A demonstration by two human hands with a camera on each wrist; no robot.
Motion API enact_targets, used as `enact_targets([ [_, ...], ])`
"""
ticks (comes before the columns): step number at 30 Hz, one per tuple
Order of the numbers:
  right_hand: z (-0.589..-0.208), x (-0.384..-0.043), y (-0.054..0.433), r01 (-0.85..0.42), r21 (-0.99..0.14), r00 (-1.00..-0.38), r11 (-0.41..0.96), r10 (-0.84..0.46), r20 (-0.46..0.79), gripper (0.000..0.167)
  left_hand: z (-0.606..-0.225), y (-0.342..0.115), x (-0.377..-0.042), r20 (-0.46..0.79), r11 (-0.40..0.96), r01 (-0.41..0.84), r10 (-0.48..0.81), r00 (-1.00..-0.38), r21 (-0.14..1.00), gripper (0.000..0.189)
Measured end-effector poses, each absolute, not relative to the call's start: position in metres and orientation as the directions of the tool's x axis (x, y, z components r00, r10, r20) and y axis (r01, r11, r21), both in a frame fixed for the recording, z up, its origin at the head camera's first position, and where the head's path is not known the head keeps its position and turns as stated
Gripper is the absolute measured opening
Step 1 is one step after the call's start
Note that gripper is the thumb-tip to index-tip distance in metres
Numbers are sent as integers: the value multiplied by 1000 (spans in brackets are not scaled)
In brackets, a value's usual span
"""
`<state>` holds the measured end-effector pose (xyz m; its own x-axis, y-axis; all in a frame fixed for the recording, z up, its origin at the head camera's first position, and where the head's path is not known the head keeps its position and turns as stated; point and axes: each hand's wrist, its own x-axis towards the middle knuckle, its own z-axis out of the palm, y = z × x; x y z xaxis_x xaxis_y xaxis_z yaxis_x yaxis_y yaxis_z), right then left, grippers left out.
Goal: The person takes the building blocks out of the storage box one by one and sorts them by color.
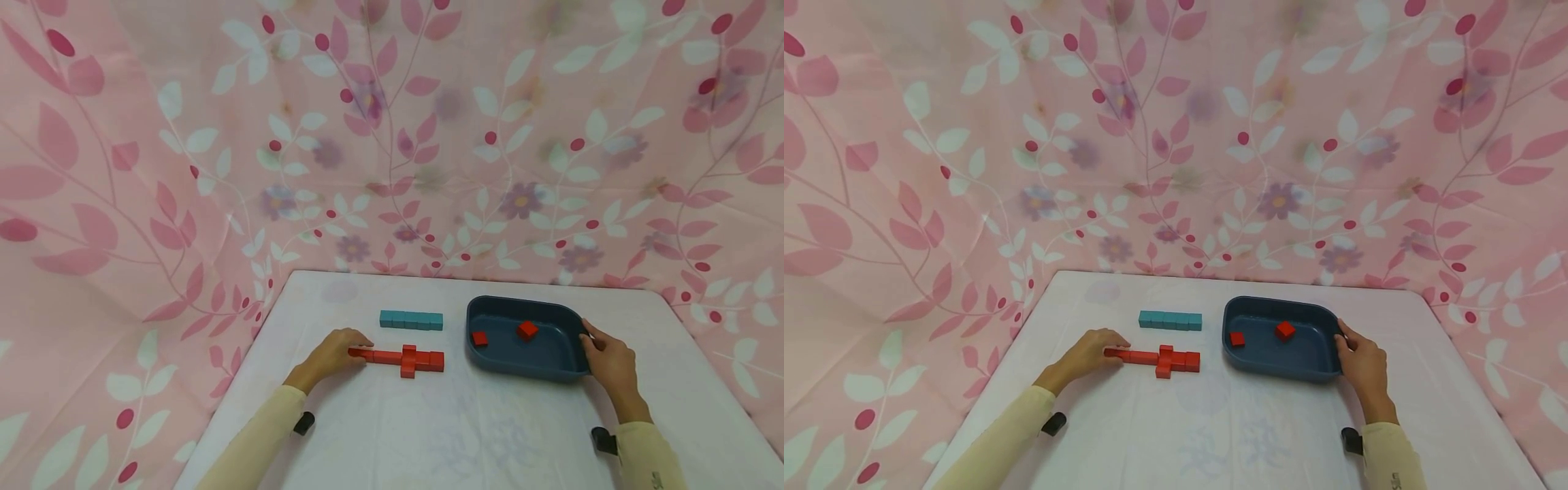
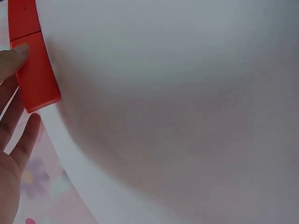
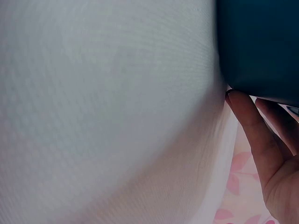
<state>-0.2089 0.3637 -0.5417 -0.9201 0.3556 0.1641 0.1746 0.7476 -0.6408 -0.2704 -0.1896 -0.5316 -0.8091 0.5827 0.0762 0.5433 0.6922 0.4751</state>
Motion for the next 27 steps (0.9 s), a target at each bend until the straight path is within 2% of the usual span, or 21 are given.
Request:
enact_targets([
  [10,-540,-210,361,191,-640,-920,744,363,148,44,-509,-167,-277,129,662,560,582,-803,499,39],
  [16,-545,-207,357,204,-649,-919,733,371,130,43,-489,-129,-291,218,582,671,659,-720,459,41],
  [27,-537,-208,360,213,-646,-919,733,375,123,43,-458,-37,-311,305,513,781,726,-616,356,47],
])
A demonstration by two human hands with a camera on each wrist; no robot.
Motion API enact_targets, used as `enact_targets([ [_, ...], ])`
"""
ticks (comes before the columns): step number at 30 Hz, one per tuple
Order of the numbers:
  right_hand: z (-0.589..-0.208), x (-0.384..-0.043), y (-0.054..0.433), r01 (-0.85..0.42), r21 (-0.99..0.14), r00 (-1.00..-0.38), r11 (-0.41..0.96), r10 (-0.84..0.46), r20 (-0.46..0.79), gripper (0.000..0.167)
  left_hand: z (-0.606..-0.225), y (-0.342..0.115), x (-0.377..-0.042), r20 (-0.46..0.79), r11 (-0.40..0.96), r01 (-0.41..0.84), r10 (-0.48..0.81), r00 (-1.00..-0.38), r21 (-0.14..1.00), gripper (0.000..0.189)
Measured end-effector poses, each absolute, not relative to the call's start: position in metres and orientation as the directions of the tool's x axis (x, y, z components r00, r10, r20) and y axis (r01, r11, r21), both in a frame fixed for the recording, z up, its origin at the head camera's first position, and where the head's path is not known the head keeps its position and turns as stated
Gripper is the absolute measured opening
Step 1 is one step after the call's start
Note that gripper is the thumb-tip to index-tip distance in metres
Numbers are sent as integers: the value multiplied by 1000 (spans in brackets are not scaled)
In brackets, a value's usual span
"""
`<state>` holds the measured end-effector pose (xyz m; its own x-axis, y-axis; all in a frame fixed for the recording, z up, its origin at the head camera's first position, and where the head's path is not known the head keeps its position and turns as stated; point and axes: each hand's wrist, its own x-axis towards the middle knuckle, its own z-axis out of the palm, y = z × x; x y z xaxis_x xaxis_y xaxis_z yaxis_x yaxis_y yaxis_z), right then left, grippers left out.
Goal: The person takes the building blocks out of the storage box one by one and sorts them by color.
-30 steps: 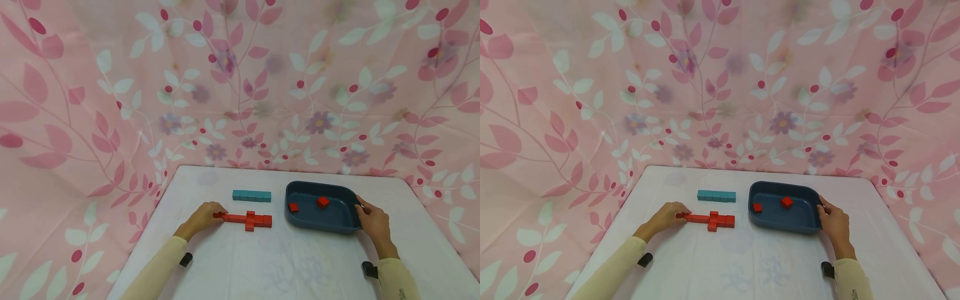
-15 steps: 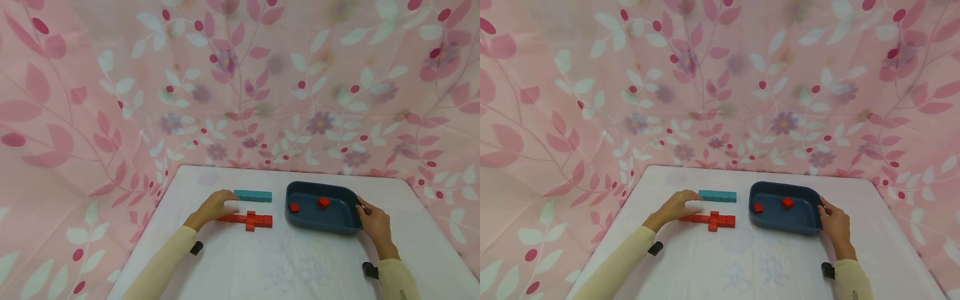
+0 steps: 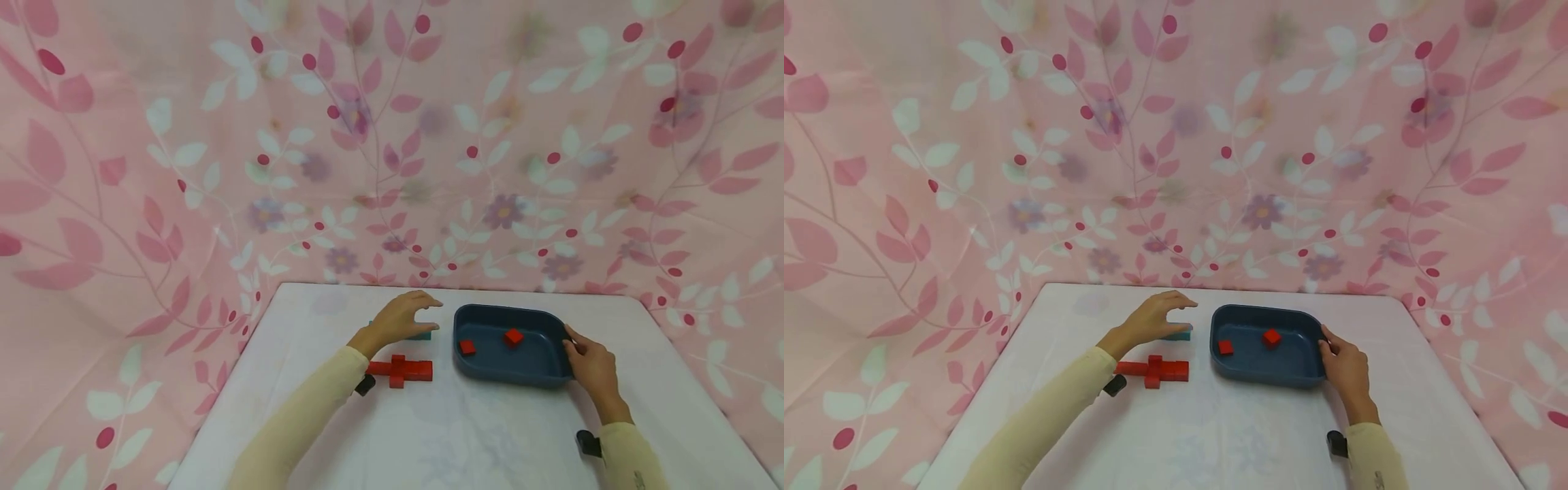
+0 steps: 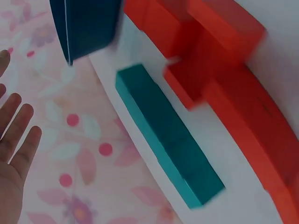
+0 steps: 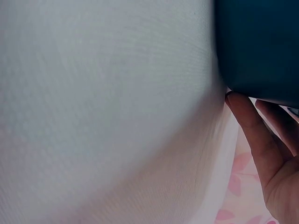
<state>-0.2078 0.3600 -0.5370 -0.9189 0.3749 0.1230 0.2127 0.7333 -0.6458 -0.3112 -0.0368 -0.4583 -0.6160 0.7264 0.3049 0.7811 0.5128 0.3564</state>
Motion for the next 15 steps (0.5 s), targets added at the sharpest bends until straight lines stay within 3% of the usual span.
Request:
enact_targets([
  [6,-537,-209,361,211,-651,-923,730,368,113,43,-459,7,-308,220,528,735,728,-650,425,57],
  [15,-538,-208,362,195,-647,-920,737,366,139,43,-464,58,-306,190,533,704,718,-670,469,62],
])
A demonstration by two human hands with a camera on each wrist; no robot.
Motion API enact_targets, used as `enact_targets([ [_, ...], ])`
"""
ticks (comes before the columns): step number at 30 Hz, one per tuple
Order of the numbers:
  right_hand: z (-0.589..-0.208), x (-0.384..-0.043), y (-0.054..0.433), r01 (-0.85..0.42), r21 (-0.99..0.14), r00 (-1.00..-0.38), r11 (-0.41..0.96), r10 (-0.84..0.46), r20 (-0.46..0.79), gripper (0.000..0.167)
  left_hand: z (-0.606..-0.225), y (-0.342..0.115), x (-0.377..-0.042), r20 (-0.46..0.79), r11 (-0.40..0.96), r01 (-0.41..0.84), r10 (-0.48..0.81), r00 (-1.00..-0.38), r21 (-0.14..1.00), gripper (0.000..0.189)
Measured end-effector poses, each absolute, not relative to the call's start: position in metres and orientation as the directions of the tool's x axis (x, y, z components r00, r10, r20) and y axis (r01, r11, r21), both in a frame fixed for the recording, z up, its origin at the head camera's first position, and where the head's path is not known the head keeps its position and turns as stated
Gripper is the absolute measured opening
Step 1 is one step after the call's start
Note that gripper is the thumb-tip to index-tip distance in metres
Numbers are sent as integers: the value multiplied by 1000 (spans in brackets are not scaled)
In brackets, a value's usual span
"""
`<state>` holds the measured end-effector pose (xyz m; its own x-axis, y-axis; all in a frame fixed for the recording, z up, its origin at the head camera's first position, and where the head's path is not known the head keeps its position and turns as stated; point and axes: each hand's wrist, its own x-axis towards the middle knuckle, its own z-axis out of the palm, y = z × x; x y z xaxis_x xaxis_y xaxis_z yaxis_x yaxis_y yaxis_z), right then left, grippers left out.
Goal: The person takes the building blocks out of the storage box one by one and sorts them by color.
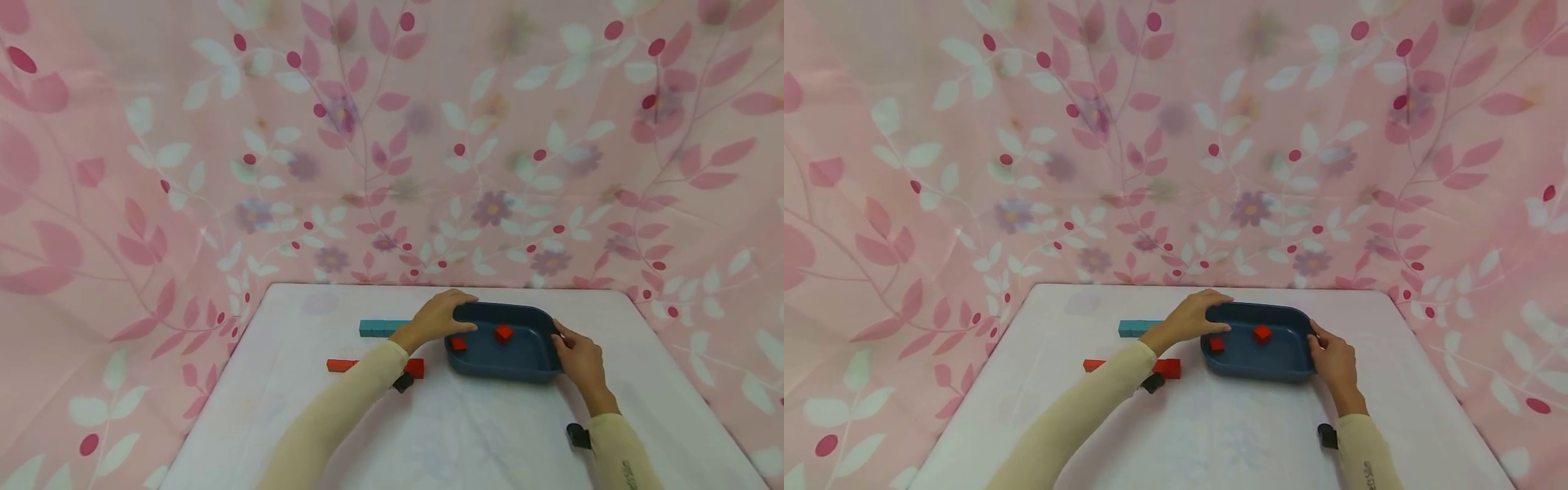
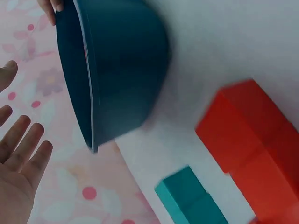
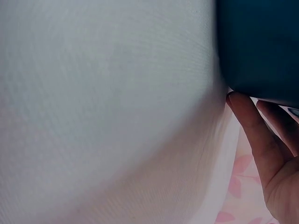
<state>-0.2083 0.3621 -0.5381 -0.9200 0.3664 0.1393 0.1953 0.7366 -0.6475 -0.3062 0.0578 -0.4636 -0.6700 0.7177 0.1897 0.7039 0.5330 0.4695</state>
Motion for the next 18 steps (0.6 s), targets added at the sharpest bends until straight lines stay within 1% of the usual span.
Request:
enact_targets([
  [4,-539,-210,362,197,-650,-917,734,373,143,42,-467,82,-304,171,546,693,714,-679,471,63],
  [9,-538,-211,362,188,-654,-917,732,370,151,42,-473,114,-300,182,546,698,712,-678,463,63],
  [14,-538,-212,361,185,-651,-915,736,371,158,41,-482,140,-295,157,515,708,745,-649,483,64],
  [18,-537,-211,361,214,-654,-917,726,380,122,42,-492,155,-287,131,502,721,771,-624,478,62],
])
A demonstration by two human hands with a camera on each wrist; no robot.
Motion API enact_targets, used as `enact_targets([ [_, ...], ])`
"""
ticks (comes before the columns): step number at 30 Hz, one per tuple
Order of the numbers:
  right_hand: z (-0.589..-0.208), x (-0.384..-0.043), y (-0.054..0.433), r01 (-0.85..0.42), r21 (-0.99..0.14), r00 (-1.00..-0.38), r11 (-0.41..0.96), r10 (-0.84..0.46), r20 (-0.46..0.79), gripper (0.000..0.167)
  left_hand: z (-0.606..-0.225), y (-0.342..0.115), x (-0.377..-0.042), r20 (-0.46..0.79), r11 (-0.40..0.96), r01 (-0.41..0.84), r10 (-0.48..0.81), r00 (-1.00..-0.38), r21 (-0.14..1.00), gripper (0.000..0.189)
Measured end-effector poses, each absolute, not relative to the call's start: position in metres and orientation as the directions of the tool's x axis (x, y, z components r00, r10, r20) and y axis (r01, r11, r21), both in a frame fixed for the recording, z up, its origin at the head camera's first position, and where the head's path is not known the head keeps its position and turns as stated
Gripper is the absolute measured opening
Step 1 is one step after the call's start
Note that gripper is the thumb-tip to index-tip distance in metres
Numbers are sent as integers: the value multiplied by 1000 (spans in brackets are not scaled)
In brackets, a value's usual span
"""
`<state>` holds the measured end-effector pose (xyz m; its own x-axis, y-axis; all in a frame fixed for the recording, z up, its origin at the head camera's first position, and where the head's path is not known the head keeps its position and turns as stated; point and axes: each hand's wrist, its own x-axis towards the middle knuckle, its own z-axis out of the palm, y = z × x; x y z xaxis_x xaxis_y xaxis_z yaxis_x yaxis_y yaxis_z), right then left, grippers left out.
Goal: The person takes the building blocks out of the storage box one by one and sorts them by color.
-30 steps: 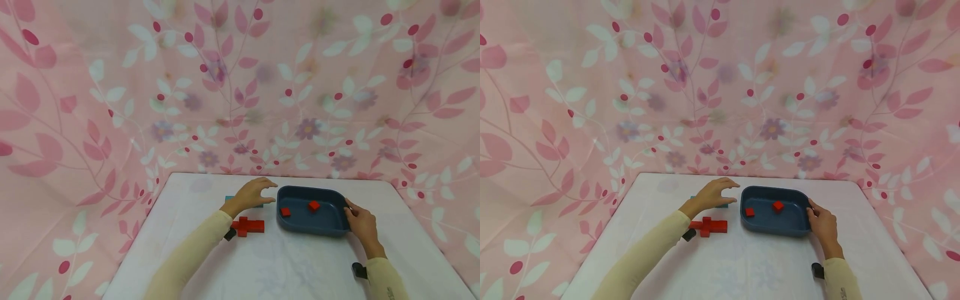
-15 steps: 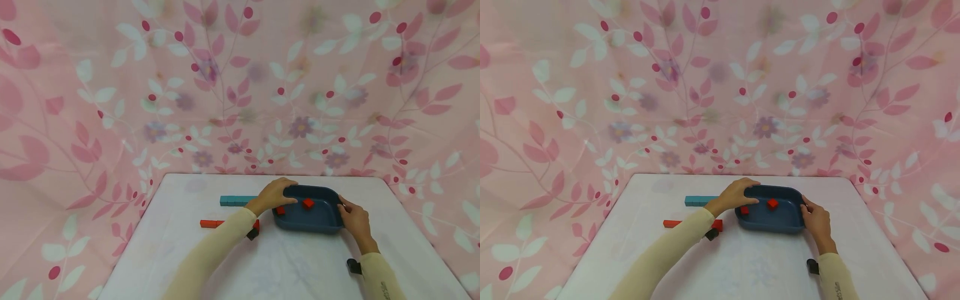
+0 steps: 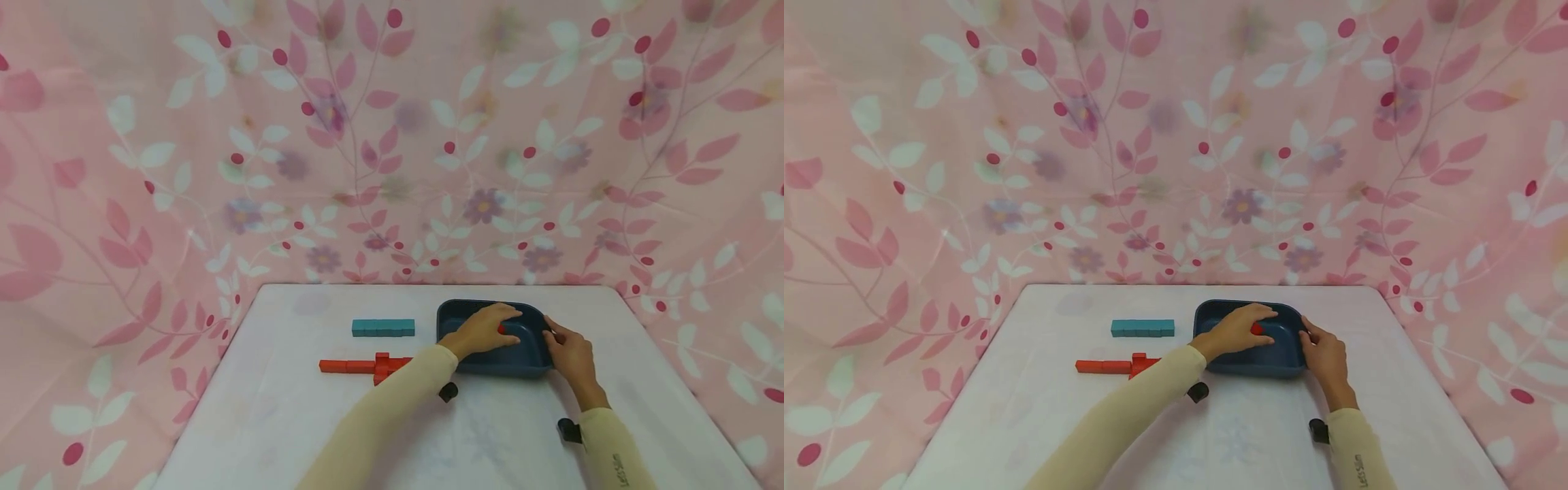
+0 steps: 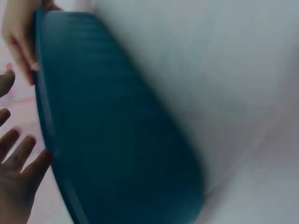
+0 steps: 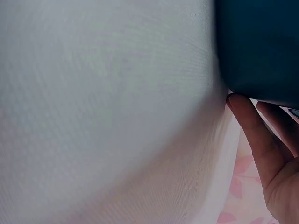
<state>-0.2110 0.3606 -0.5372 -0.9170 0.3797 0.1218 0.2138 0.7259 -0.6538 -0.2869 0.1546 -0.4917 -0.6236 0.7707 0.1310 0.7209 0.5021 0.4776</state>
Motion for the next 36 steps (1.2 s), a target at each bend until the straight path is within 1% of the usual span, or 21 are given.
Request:
enact_targets([
  [3,-536,-212,359,228,-663,-919,713,382,94,43,-498,159,-283,130,525,722,761,-635,451,56],
  [6,-535,-213,359,237,-666,-919,707,386,83,43,-504,162,-282,105,562,724,757,-645,401,52],
  [15,-535,-218,349,207,-684,-922,700,373,104,43,-521,160,-292,-30,611,740,777,-629,282,44],
  [19,-534,-217,349,216,-680,-921,700,378,97,43,-526,157,-293,-30,625,750,772,-635,217,47],
  [22,-532,-216,350,219,-677,-921,702,379,94,43,-528,154,-294,-12,637,751,764,-645,177,45],
  [24,-531,-215,351,219,-677,-921,703,378,95,43,-530,152,-295,-9,634,751,765,-644,184,42],
  [30,-533,-213,356,204,-672,-918,712,378,121,42,-537,149,-298,7,618,721,758,-653,313,41],
  [33,-535,-211,357,196,-669,-916,717,378,137,42,-540,148,-299,14,616,711,753,-658,339,38],
  [36,-536,-209,359,196,-670,-915,716,379,138,42,-539,147,-298,-6,616,700,752,-659,362,35],
])
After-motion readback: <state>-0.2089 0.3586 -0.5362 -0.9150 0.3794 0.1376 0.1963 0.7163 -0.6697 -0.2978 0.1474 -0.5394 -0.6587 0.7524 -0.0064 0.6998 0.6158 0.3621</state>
